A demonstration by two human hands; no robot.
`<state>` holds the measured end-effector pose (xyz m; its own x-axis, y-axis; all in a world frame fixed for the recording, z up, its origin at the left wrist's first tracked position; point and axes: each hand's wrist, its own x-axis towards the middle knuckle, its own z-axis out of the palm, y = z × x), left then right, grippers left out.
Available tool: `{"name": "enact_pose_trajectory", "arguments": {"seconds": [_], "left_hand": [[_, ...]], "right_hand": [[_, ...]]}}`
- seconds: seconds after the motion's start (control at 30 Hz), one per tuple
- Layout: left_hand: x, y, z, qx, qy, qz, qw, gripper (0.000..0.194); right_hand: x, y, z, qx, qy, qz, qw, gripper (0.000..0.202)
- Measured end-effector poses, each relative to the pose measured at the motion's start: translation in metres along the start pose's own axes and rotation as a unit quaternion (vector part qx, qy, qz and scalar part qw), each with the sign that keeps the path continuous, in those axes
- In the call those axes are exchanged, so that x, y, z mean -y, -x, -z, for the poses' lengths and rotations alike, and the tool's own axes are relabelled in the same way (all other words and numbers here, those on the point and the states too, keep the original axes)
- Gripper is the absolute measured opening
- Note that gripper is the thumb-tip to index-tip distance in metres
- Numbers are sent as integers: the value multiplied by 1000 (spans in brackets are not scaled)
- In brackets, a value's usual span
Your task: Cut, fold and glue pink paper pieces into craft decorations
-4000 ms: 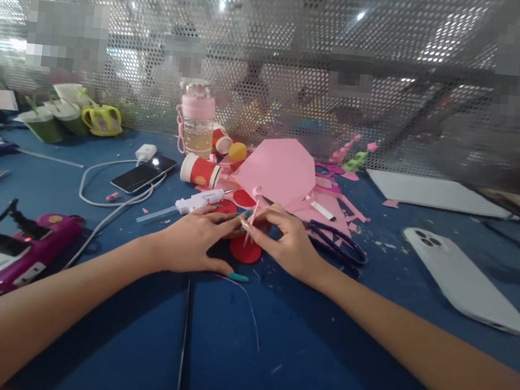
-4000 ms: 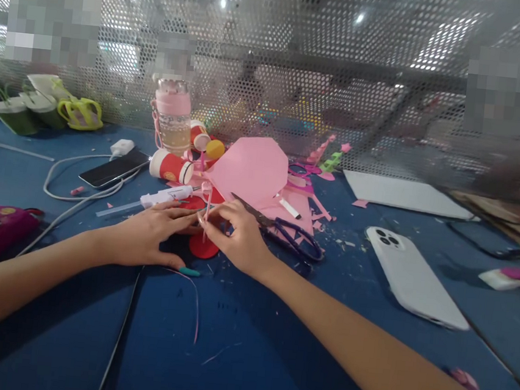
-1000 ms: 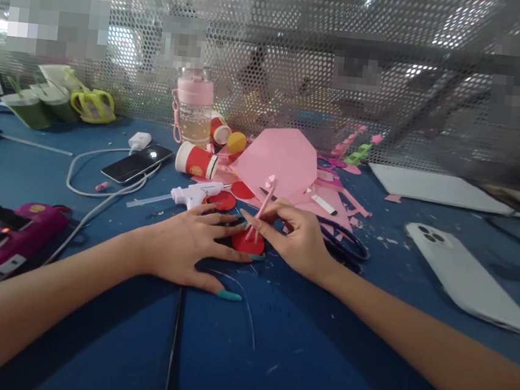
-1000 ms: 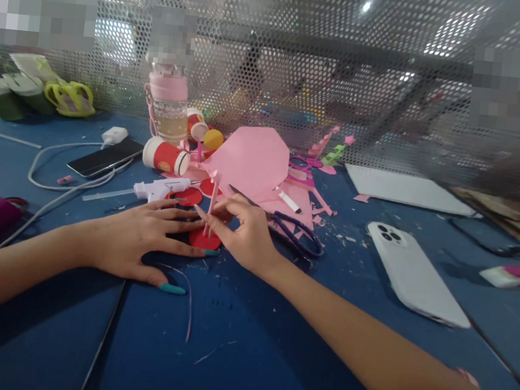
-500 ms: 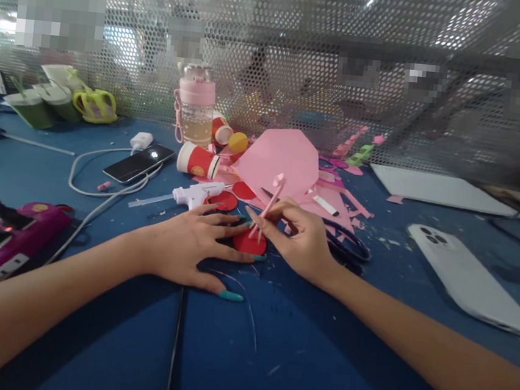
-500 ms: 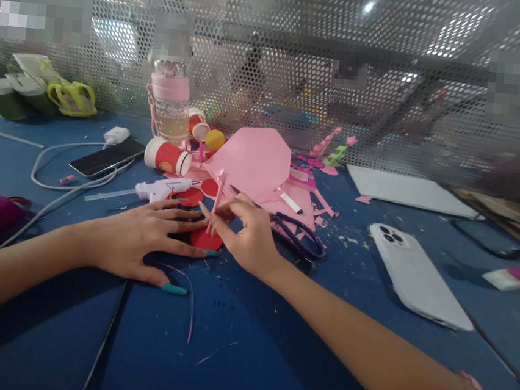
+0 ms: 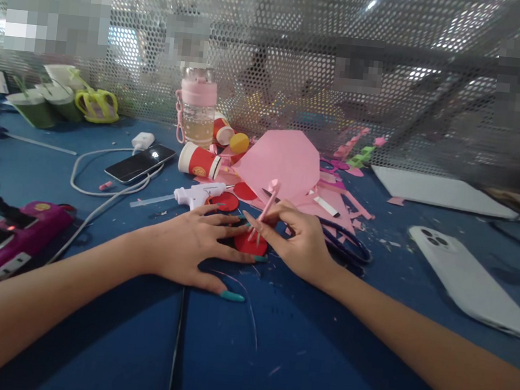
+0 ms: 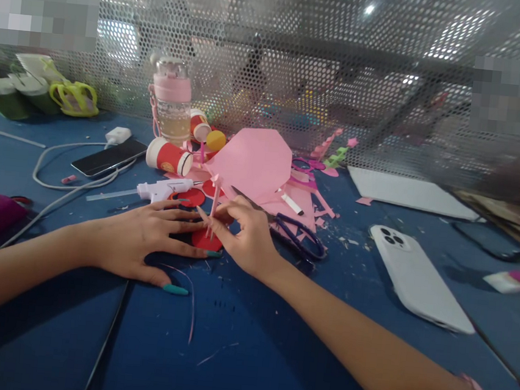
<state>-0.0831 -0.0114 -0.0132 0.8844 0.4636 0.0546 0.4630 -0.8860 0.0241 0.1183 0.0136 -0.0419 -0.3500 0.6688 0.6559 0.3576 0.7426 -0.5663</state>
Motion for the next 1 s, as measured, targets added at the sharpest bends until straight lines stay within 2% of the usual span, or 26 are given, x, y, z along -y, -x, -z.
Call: {"name": "enact_pose_trajectory", "arguments": {"seconds": [0.3,0.73,1.0], "left_hand": [[0,0,1,8,-2,5,1000,54],[0,0,0,2,-2,-1,1000,54],[0,-1,0,9,1,4,1000,54]], "right_hand": [[-2,2,-1,-46,-35,-3,998,12],[0,0,0,11,7,3,1000,14],[0,2,1,-41,-22,3,999,14]]}}
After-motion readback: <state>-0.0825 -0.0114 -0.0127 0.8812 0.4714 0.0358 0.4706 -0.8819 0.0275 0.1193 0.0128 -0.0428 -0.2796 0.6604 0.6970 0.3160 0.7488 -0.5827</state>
